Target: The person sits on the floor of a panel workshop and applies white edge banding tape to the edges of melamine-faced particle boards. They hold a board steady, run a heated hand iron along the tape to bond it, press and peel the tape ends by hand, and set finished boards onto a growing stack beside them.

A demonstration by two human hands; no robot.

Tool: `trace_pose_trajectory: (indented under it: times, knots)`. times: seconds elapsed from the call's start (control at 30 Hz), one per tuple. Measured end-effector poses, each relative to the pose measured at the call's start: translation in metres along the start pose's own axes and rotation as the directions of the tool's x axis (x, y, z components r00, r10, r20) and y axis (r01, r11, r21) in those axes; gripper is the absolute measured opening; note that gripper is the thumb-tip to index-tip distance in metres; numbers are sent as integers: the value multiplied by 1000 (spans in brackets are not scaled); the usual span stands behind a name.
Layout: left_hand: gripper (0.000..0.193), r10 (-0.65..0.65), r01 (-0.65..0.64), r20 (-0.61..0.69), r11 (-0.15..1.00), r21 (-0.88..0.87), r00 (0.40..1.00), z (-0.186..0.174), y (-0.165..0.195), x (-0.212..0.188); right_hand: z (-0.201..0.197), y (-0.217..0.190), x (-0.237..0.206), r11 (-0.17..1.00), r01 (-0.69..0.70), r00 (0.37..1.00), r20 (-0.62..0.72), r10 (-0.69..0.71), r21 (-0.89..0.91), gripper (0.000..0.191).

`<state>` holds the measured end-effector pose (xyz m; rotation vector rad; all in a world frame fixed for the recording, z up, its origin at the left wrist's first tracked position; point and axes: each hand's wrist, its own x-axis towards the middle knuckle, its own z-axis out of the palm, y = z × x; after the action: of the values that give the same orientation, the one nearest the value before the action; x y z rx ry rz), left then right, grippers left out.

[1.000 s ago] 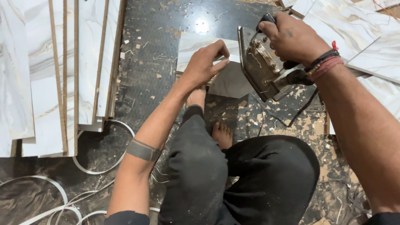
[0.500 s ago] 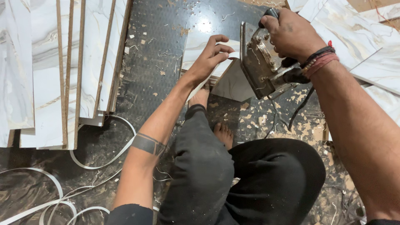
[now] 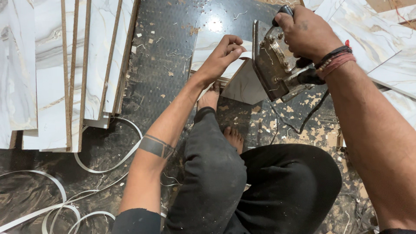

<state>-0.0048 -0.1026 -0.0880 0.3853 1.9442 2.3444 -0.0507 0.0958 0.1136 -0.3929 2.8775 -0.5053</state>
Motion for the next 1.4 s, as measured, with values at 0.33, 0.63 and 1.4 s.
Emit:
trace_pose_trajectory:
  times: [0.33,0.63,1.4]
  knots:
    - [24,124,-123,3,980,158,992,9,28,-5,7,17,-1,955,266,956,-92,-278,-131,40]
    - [20,147,-131,-29,939,319,989,28,50,-14,3,43,-5,983,131,990,-41,-137,-132,46]
    - [39,164,-134,-131,968,212,978,31,29,-18,-15,9,-26,970,-41,998,53,29,239,35]
